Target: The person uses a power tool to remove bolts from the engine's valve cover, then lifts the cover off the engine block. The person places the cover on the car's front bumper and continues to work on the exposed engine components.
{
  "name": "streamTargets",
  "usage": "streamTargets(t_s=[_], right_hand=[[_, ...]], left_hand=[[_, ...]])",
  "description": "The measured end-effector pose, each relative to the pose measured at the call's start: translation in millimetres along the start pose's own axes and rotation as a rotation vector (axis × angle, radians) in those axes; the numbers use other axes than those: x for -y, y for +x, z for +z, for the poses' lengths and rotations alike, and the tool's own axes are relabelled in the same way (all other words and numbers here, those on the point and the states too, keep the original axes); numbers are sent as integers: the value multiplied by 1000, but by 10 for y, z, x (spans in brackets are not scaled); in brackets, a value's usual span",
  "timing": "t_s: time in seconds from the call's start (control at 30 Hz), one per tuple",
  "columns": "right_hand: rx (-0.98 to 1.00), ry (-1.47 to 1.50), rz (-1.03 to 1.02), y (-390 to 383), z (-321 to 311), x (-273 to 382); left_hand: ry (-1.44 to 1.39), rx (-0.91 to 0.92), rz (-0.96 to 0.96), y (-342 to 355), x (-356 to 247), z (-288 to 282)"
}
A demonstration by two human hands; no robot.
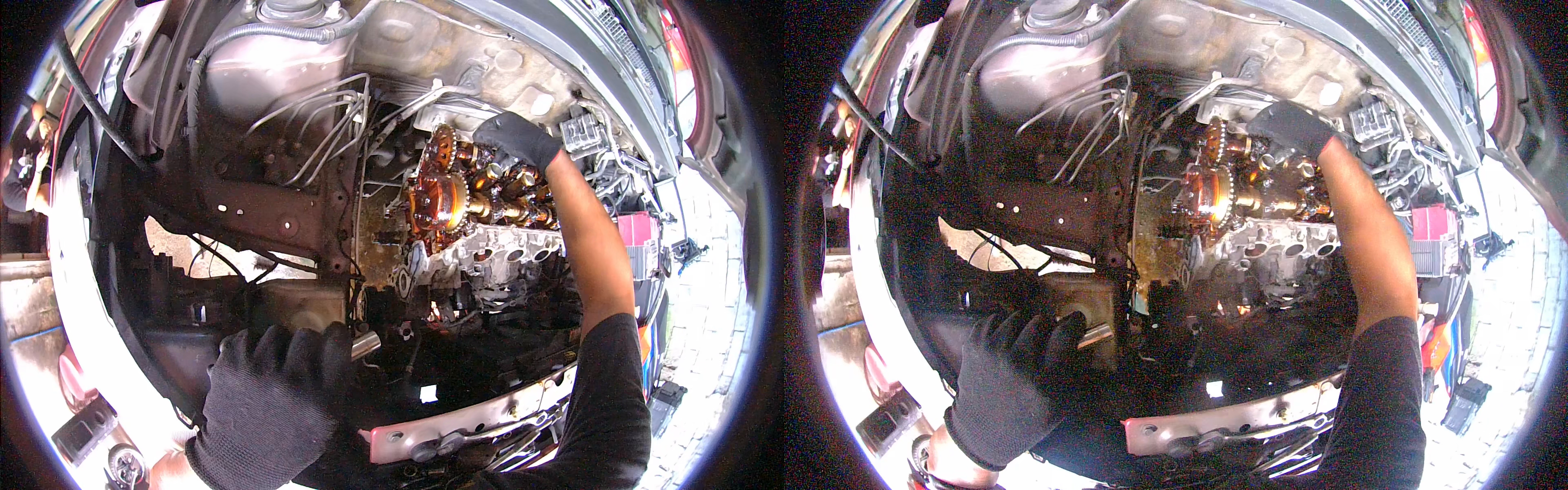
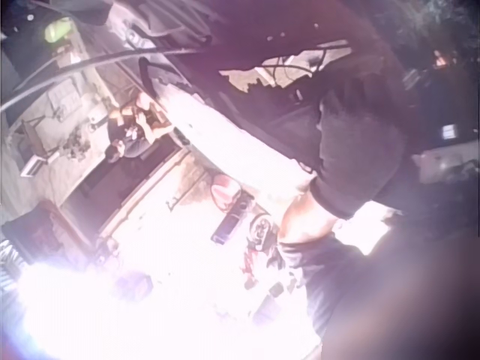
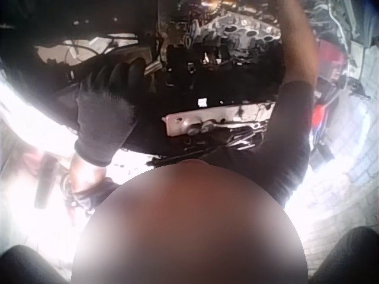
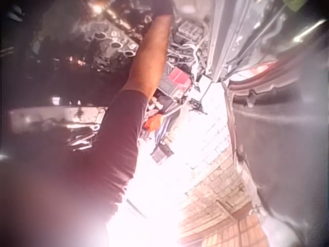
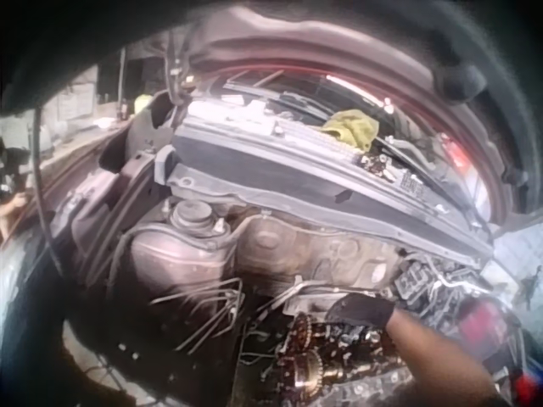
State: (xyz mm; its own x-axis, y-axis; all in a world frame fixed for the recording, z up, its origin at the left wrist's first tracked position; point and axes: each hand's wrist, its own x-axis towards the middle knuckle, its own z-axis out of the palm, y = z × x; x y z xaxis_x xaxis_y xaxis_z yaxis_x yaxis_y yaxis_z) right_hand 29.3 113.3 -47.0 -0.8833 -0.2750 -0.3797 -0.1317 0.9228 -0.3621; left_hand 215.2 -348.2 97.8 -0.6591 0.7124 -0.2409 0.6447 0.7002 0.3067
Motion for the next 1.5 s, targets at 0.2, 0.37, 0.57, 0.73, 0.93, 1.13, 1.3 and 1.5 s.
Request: streamTargets(t_s=[0.2,0.37,0.57,0.73,0.93,1.13,1.3,1.5], right_hand=[[-230,-668,-79,115,118,-168],[-303,-596,-80,246,168,-99],[-361,-542,-33,337,195,103],[-226,-710,-143,365,86,40],[-154,-535,-172,322,-50,137],[-126,-358,209,201,-149,449],[-43,-445,163,252,-124,367],[16,-552,108,342,-130,314]], left_hand=[[27,-9,33,11,7,1],[29,4,-4,-36,-38,-20],[-5,27,-15,-23,-10,-26],[34,-2,2,-30,-4,-12],[13,32,-17,-10,-2,0],[-2,39,-43,-20,-19,-6],[16,17,-21,-34,-12,-3],[55,5,4,-23,-13,2]])
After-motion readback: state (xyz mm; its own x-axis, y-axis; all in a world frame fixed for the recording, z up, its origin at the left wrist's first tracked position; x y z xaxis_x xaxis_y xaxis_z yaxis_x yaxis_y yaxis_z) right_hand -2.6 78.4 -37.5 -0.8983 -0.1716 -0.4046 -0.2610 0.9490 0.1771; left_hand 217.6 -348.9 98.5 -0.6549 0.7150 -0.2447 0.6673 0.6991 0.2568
